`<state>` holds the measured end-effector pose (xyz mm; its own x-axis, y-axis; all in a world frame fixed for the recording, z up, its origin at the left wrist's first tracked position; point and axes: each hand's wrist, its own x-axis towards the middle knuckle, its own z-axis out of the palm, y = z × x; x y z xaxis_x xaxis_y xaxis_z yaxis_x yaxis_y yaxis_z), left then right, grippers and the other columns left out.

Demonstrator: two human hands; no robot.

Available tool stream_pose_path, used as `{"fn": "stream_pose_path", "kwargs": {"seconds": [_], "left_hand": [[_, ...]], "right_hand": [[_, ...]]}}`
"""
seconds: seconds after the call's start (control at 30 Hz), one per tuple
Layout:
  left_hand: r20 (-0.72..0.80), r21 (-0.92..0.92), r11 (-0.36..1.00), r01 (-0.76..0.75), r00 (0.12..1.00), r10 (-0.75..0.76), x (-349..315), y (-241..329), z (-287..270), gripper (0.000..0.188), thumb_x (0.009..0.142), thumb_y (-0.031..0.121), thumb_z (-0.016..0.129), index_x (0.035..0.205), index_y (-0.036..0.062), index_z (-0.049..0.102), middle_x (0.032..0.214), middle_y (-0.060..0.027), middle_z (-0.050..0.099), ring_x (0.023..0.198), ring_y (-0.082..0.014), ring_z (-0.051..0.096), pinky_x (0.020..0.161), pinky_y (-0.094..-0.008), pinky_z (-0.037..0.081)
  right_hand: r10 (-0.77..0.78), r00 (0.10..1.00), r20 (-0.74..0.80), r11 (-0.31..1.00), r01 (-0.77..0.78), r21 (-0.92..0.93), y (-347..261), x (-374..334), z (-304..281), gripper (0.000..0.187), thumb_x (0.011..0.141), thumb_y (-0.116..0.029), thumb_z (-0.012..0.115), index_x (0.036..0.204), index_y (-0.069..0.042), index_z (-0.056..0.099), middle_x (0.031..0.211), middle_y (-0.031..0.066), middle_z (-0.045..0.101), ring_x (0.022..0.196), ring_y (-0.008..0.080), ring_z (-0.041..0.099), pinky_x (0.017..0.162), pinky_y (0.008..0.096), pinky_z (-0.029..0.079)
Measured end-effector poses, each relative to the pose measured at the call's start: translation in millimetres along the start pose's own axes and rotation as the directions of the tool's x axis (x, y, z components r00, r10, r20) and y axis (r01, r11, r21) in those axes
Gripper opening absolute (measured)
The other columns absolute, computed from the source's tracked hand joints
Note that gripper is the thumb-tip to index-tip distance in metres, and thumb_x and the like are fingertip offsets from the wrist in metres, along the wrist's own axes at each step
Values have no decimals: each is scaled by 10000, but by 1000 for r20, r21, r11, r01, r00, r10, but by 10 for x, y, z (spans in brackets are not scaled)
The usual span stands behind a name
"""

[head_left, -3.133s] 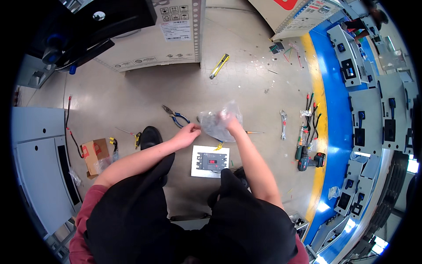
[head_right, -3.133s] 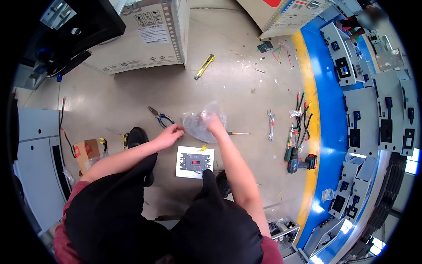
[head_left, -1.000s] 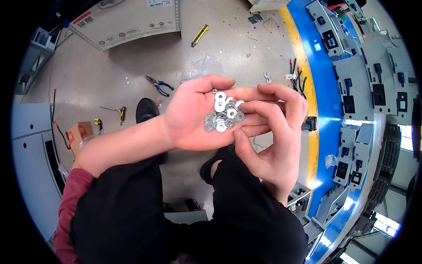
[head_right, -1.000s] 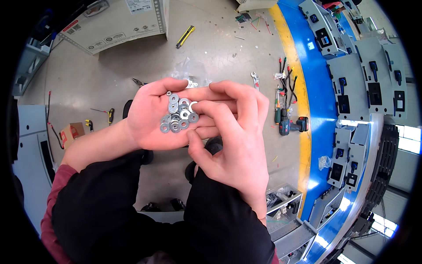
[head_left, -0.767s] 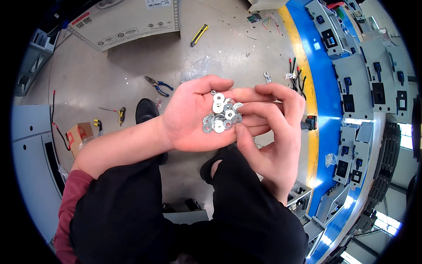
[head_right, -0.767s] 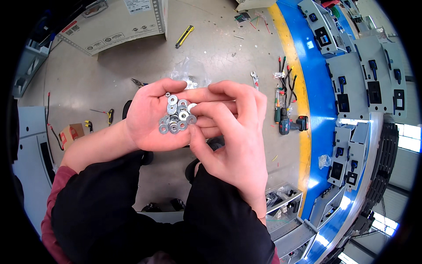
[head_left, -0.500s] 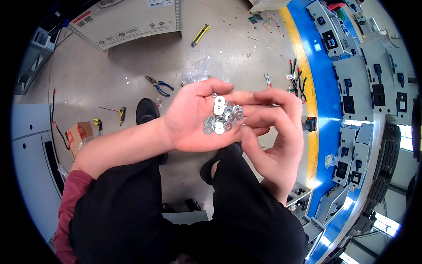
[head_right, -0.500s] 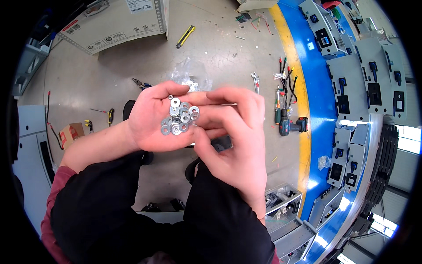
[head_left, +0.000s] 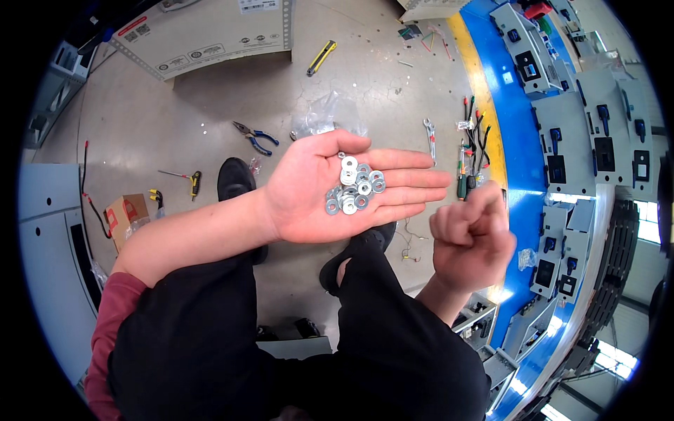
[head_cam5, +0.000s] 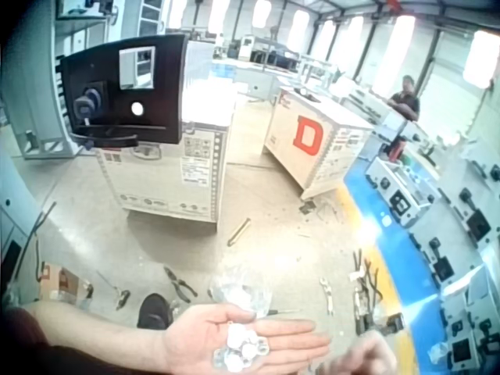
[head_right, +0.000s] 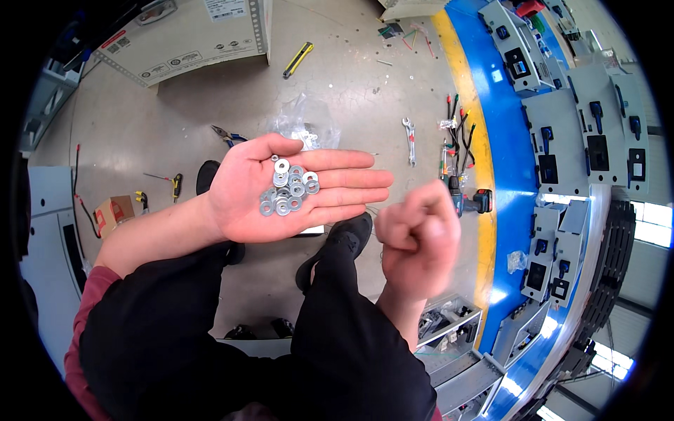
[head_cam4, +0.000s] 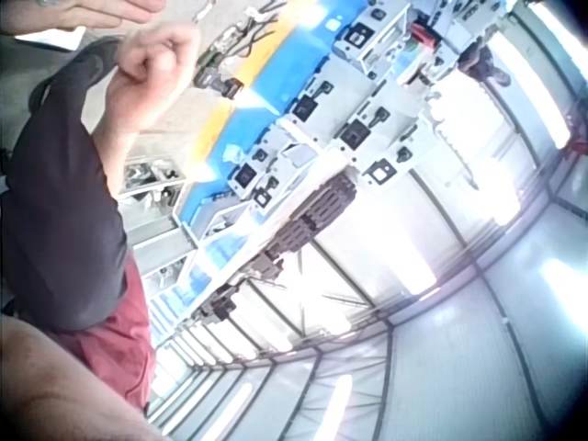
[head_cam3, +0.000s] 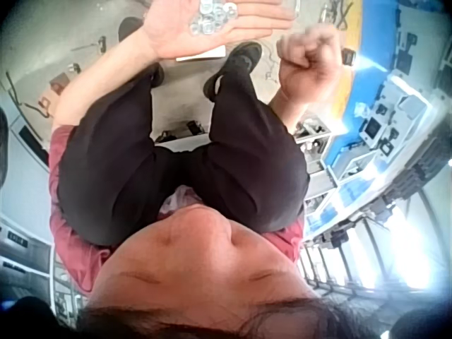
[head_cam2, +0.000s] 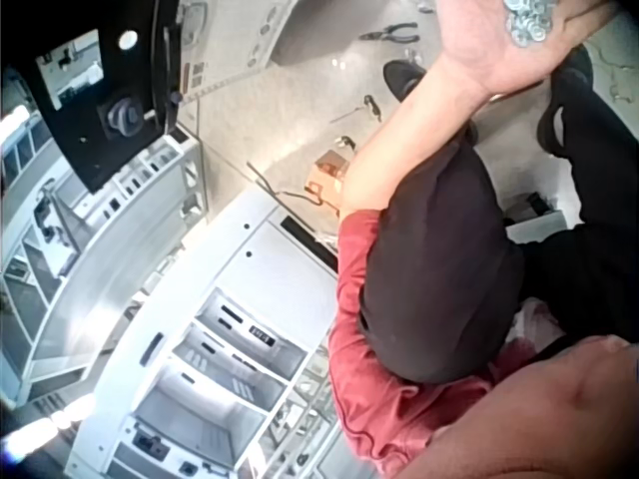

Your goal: The person sits on the floor in a workshop and assembles an electrical component. They unpack washers from a plastic bag, place them on a gray device with wires, and use a screwdriver to tighten screws. The person handles the device and tools with both hands throughout the process.

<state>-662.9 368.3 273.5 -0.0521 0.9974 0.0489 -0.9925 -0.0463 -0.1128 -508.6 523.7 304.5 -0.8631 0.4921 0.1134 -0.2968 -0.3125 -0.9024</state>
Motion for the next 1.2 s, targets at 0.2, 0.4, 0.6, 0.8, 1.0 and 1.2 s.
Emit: {"fn": "stream_pose_path", "kwargs": {"seconds": [0.2,0.4,0.6,0.8,1.0,1.2], "left_hand": [[-164,124,992,-30,985,50,-60,-11,-22,689,1049,321,238,1591,-102,290,1664,-291,296,1554,-399,295,1286,-505,240],[-143,59,998,-39,989,47,-44,-19,-27,685,1049,323,234,1579,-101,325,1657,-285,319,1548,-393,310,1277,-502,246],[-234,89,996,-1,972,21,-39,-51,-35,602,1083,308,245,1482,-86,464,1501,-244,510,1364,-338,513,1202,-468,372],[-319,137,988,69,947,-22,-59,-69,-32,595,1111,354,251,1467,-53,498,1423,-192,567,1188,-255,585,1119,-405,446],[-273,176,978,112,960,-61,-78,-46,-107,626,1109,344,211,1553,-45,422,1521,-197,539,1328,-298,572,1140,-415,440],[-246,43,996,82,967,-69,-105,-49,-330,557,1103,372,313,1366,-72,523,1276,-234,649,1212,-321,641,1058,-427,494]], "right_hand": [[70,975,210,500,147,-853,78,73,312,272,865,39,713,1129,-21,735,567,-46,512,507,8,316,484,230,243],[39,984,171,396,142,-907,62,59,347,209,843,12,775,1042,-46,751,630,-3,643,498,9,337,461,233,267],[-10,965,264,381,247,-891,89,78,460,244,840,-6,798,1075,-60,758,679,44,685,479,54,458,472,240,357],[58,951,305,311,273,-910,111,136,516,260,829,-20,819,1078,-61,759,729,68,710,528,116,626,531,238,480],[137,964,226,295,178,-939,122,117,486,217,856,-143,809,1057,-126,729,687,38,684,582,206,673,555,333,517],[146,974,173,345,113,-932,135,128,479,263,881,3,750,1141,-36,737,589,35,577,527,44,550,529,226,425]]}}
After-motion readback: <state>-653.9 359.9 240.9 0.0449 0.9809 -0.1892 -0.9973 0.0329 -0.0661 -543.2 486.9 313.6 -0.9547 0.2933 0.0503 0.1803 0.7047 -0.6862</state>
